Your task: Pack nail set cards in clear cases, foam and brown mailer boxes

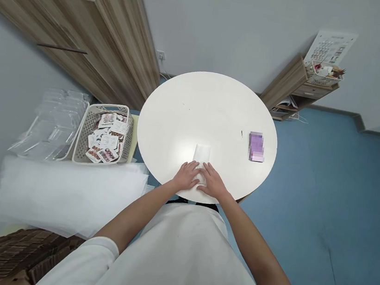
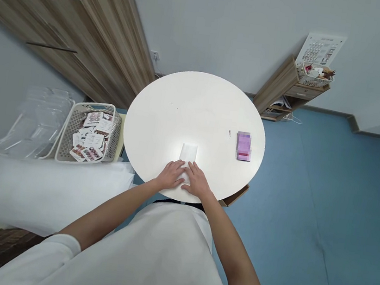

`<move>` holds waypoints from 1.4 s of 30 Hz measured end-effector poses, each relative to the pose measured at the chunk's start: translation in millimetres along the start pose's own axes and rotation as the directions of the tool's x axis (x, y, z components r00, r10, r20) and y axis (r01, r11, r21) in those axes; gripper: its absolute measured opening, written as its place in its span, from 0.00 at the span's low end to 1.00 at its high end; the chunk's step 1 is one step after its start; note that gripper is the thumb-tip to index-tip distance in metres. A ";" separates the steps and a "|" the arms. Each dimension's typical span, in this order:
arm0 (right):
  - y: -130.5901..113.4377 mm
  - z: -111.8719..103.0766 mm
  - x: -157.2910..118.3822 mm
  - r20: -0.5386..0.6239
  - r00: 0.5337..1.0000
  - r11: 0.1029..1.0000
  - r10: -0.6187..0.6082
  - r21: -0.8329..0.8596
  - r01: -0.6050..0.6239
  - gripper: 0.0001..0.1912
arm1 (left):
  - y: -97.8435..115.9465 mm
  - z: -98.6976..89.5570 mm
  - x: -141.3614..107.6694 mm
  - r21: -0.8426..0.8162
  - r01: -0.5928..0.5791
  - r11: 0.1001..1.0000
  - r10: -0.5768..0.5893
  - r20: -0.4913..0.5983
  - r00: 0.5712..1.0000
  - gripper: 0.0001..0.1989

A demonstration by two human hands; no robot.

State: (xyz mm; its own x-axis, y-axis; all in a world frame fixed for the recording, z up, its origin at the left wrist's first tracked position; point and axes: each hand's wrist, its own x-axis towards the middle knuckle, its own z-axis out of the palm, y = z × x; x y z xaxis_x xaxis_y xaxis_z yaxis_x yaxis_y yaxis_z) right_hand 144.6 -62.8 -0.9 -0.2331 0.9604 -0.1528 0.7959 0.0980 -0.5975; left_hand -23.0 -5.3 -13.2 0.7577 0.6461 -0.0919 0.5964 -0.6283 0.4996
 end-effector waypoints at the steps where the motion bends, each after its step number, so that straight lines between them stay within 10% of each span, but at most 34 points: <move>1: 1.4 2.3 1.5 0.043 0.999 1.000 -0.002 -0.003 0.002 0.35 | -0.7 0.2 0.4 -0.007 0.002 1.000 -0.002 0.005 1.000 0.22; 12: -14.8 0.8 8.0 0.110 0.994 0.997 0.014 -0.074 -0.006 0.29 | -6.4 -14.7 -6.4 -0.154 -0.038 0.987 0.051 0.084 0.995 0.43; 19: -20.8 -0.4 -19.4 0.190 0.981 0.999 0.026 0.040 -0.034 0.20 | -5.0 2.9 -31.9 -0.187 -0.039 0.982 0.043 0.021 0.999 0.19; 27: -9.8 -11.8 1.9 0.144 0.972 0.957 0.188 0.197 -0.214 0.12 | -5.8 5.0 -23.1 -0.460 0.186 0.868 -0.217 -0.016 0.976 0.13; 42: 12.5 -5.9 39.0 -0.039 0.913 0.900 0.406 0.191 -0.392 0.22 | 4.8 3.5 -6.8 -0.447 0.611 0.653 -0.683 0.000 0.730 0.15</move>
State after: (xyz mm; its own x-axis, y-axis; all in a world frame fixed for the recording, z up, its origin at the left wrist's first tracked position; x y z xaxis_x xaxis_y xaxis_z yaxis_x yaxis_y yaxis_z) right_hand 148.7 -22.5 -9.6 0.1325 0.9268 -0.3515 0.7007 -0.3384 -0.6280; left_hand -24.4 -14.3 -13.2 0.1459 0.9009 -0.4088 0.7344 0.1782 0.6549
